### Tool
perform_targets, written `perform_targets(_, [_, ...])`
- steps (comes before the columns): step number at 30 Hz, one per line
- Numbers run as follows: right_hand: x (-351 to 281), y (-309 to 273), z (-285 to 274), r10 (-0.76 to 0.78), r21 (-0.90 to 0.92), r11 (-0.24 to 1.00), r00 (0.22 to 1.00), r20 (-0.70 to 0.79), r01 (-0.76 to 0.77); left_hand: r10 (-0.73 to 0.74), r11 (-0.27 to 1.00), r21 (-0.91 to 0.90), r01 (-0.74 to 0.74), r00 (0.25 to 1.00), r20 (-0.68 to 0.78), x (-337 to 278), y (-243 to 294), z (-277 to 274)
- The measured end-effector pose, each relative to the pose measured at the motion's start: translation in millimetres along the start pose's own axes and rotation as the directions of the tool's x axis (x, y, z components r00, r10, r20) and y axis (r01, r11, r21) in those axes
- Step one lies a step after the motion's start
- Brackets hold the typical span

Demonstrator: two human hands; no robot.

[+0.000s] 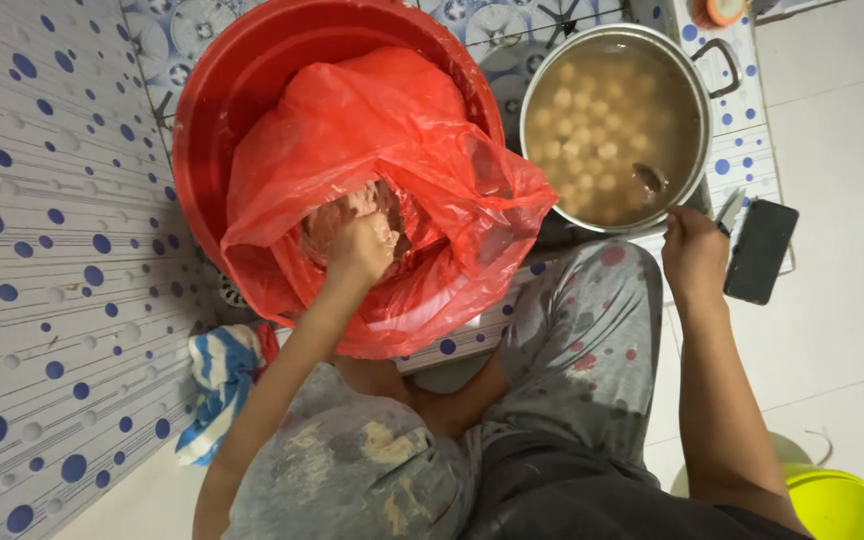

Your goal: Forming meatballs from a meat mixture using a spoon and dropping them into a pot of water

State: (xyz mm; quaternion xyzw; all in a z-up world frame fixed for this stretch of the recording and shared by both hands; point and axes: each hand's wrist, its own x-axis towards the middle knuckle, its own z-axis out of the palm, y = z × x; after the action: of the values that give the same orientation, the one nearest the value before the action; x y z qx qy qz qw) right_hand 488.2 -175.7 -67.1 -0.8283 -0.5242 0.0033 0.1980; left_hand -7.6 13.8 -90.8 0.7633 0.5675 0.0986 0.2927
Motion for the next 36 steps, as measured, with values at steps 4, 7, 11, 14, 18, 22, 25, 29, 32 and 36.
perform_targets(4, [-6.2,-60.3,-13.0,0.135,0.396,0.908,0.991,0.022,-0.133,0.226,0.972,-0.011,-0.233,0.954,-0.197,19.0,-30.7,14.8])
perform_targets(7, [-16.5,-90.7,0.4,0.090,0.571,0.819,0.996,-0.023,-0.060,0.276,0.956,0.135,-0.259,0.952,-0.131,31.7,-39.6,17.0])
perform_targets(11, [-19.3,-120.1,1.1,0.057,0.521,0.853,0.998,-0.034,-0.031,0.240,0.960,0.130,-0.247,0.968,0.069,54.9,-89.4,95.6])
perform_targets(14, [-18.5,-116.5,1.7,0.005,0.469,0.883,0.998,-0.059,0.023,0.288,0.878,0.377,-0.295,0.955,0.074,75.2,-105.4,140.7])
perform_targets(18, [-18.8,-116.3,-3.8,0.041,0.505,0.863,0.998,-0.041,-0.015,0.385,0.752,0.602,-0.268,0.920,-0.071,64.0,-135.2,177.6])
perform_targets(22, [-18.4,-109.3,-0.8,0.051,0.490,0.871,0.997,-0.056,-0.017,0.330,0.796,0.523,-0.306,0.943,0.049,66.9,-104.4,132.8])
perform_targets(25, [-17.6,-107.1,-0.9,0.089,0.496,0.867,0.995,-0.043,-0.056,-0.048,0.864,0.464,-0.194,0.887,0.460,79.8,-82.1,108.5])
perform_targets(29, [-17.3,-109.5,-8.6,0.136,0.541,0.838,0.988,-0.073,-0.075,-0.129,0.822,0.533,-0.202,0.845,0.519,76.8,-36.3,69.2])
perform_targets(32, [-20.7,-102.9,-2.6,0.143,0.481,0.873,0.985,-0.094,-0.081,-0.154,0.858,0.483,-0.173,0.812,0.564,68.9,-35.1,60.5])
perform_targets(36, [-23.7,-106.7,6.0,0.167,0.541,0.836,0.982,-0.093,-0.091,-0.173,0.807,0.492,-0.326,0.666,0.726,51.9,-37.8,61.9])
